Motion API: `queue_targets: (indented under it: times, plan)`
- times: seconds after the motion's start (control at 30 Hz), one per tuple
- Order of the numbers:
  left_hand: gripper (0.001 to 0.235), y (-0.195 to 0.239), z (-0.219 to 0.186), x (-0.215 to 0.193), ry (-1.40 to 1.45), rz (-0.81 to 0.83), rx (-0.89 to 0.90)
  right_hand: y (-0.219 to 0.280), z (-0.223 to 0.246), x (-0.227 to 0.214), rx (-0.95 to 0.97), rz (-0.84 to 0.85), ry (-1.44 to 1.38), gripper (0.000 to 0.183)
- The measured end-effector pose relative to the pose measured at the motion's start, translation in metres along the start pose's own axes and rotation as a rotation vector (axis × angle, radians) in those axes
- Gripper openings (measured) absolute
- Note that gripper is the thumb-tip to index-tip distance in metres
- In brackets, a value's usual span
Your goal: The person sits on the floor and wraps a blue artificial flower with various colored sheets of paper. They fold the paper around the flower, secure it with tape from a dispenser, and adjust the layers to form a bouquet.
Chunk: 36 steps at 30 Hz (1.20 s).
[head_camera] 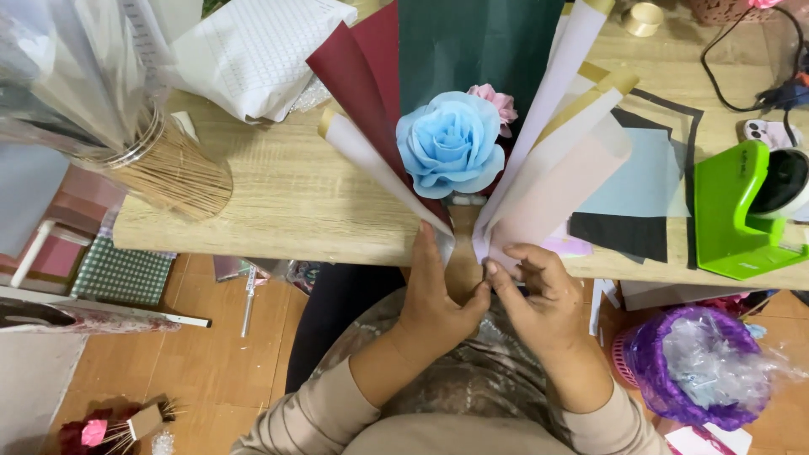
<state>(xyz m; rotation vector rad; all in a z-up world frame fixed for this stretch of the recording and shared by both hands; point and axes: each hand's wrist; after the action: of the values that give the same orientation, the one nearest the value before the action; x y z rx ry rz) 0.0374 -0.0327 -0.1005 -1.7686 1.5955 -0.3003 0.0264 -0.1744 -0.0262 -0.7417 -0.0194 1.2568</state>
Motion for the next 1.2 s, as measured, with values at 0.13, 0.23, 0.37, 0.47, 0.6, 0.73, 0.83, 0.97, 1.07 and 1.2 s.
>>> queue_targets:
  times: [0.13,0.23,0.37,0.47,0.6,0.73,0.83,0.97,1.07,1.2]
  plan:
    - [0.116,-0.003,-0.005,-0.003,0.018,-0.002,-0.028,0.015,-0.036,0.007,-0.037,-0.022,-0.077,0.040]
    - [0.122,-0.017,-0.016,-0.016,0.089,-0.014,-0.074,0.016,-0.058,0.006,0.059,0.017,-0.360,0.048]
    - [0.117,-0.049,-0.015,-0.054,-0.078,-0.019,-0.134,-0.001,-0.063,-0.007,0.205,-0.041,-0.552,0.060]
    - [0.112,-0.077,-0.012,-0.086,-0.195,0.108,-0.251,-0.017,-0.061,-0.023,0.285,-0.032,-0.546,0.060]
    - [0.107,-0.107,-0.023,-0.109,-0.295,0.419,-0.498,-0.025,-0.058,-0.035,0.359,0.094,-0.475,0.061]
    - [0.101,-0.096,-0.017,-0.101,-0.374,0.513,-0.509,-0.022,-0.067,-0.041,0.409,0.138,-0.395,0.062]
    - [0.099,-0.078,-0.027,-0.083,-0.702,0.265,-0.140,-0.022,-0.074,-0.042,0.420,0.142,-0.348,0.063]
    - [0.068,-0.048,-0.053,-0.049,-0.614,0.268,0.179,-0.022,-0.067,-0.041,0.431,0.168,-0.322,0.059]
    - [0.071,-0.023,-0.053,-0.020,-0.516,0.392,0.276,-0.023,-0.063,-0.036,0.437,0.177,-0.223,0.053]
    - [0.081,-0.003,-0.031,0.009,-0.408,0.539,0.249,-0.020,-0.051,-0.034,0.379,0.223,0.115,0.048]
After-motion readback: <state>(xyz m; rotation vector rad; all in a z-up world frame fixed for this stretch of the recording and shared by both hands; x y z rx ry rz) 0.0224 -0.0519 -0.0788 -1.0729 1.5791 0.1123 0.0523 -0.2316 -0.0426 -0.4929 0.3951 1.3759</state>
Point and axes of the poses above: each hand's wrist, its own y-axis away from the middle knuckle, its own x-axis out of the palm, z = x × y, and after that the axes turned 4 degrees about z, right-handed
